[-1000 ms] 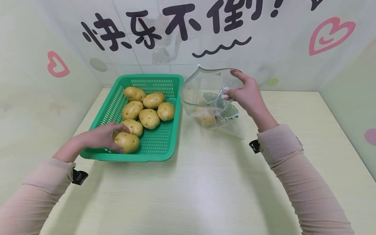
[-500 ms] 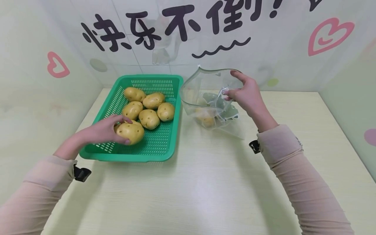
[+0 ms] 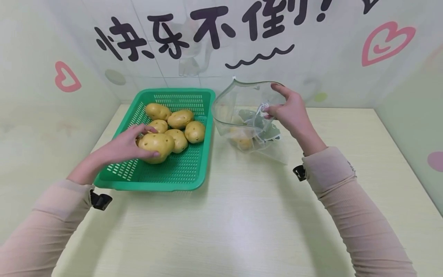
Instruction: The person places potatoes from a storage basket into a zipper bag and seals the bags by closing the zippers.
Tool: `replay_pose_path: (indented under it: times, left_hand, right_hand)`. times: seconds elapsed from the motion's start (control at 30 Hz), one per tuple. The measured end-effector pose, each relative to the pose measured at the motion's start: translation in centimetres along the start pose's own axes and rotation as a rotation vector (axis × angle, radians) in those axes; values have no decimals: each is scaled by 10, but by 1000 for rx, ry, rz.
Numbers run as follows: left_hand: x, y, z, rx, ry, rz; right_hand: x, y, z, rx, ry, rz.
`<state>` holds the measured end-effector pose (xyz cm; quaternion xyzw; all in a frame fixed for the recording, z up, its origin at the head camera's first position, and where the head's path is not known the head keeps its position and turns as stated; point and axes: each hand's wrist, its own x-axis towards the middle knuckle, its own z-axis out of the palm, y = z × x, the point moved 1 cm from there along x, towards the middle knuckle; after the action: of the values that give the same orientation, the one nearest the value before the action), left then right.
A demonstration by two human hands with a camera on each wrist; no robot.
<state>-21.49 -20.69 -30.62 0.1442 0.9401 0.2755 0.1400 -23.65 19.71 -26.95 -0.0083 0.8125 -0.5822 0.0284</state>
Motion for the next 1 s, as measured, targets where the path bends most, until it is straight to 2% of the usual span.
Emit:
replay_pose_path:
  times: [0.33,0.73,1.0]
  left_hand:
    - [7,13,-2,-28,68,18]
    - [18,33,-3,-175,249,52]
    - [21,53,-4,-225,320,33]
  right_hand:
    - [-1,-1,1,3,-2,1]
    - [-1,-1,1,-4,1,5]
    - [-2,-1,2,-3,0,8]
